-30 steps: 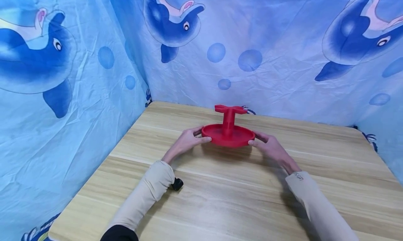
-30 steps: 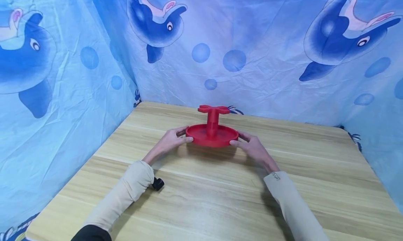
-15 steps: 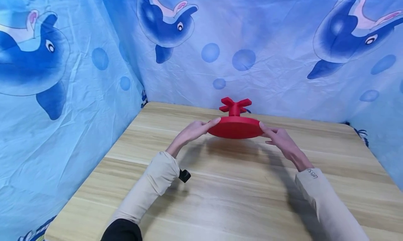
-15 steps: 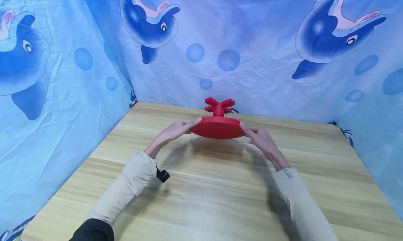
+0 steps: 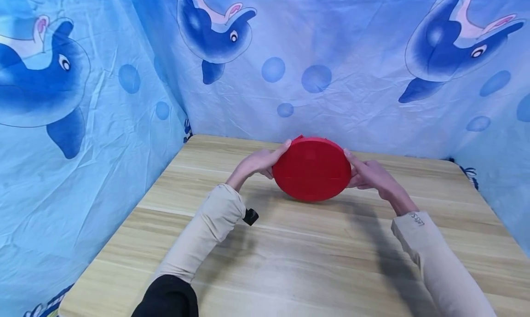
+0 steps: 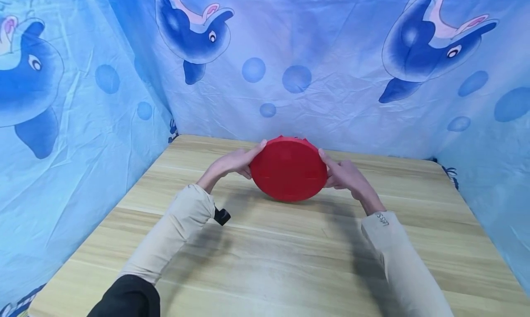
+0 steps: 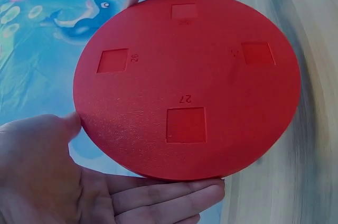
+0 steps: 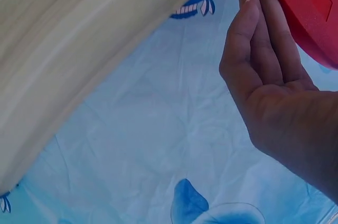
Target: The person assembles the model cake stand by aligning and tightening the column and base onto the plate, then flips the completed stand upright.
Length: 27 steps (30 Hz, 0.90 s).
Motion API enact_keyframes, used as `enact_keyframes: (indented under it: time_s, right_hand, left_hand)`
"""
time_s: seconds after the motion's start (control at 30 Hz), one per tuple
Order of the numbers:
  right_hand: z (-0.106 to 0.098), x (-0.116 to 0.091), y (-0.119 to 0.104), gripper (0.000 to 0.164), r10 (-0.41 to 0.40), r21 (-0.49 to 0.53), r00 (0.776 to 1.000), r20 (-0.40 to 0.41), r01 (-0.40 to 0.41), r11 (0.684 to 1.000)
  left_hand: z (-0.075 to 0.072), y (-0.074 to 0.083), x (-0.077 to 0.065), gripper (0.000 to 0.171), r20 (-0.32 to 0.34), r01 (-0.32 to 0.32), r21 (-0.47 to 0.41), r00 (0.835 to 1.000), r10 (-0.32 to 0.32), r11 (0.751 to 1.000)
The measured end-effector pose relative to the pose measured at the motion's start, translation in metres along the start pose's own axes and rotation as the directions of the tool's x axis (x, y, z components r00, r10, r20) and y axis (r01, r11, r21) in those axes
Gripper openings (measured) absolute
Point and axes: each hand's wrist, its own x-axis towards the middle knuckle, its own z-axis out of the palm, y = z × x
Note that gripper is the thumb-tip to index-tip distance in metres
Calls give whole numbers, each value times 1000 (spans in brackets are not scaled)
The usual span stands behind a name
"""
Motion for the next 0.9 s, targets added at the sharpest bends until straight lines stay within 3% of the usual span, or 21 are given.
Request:
enact_keyframes:
  time_s: [0.3,0.6,0.73,0.9]
  right_hand:
    - [-11,4,-6,86,-8,-59,1000,27,9,998]
    - [-14,5,-9,90,24,-110,999,49,-18,994]
    - [-14,7,-8,90,30,-125,998,63,-22,992]
    - [-14,10,-6,87,27,-112,998,60,-20,994]
  left_hand:
    - [2,6,7,89,49,72,21,996,-73,997]
    - [2,5,11,80,88,72,-5,994,-71,997]
    - [4,3,14,78,58,64,29,996,-66,998]
    - [6,1,15,82,-31,58,120,998,-55,991]
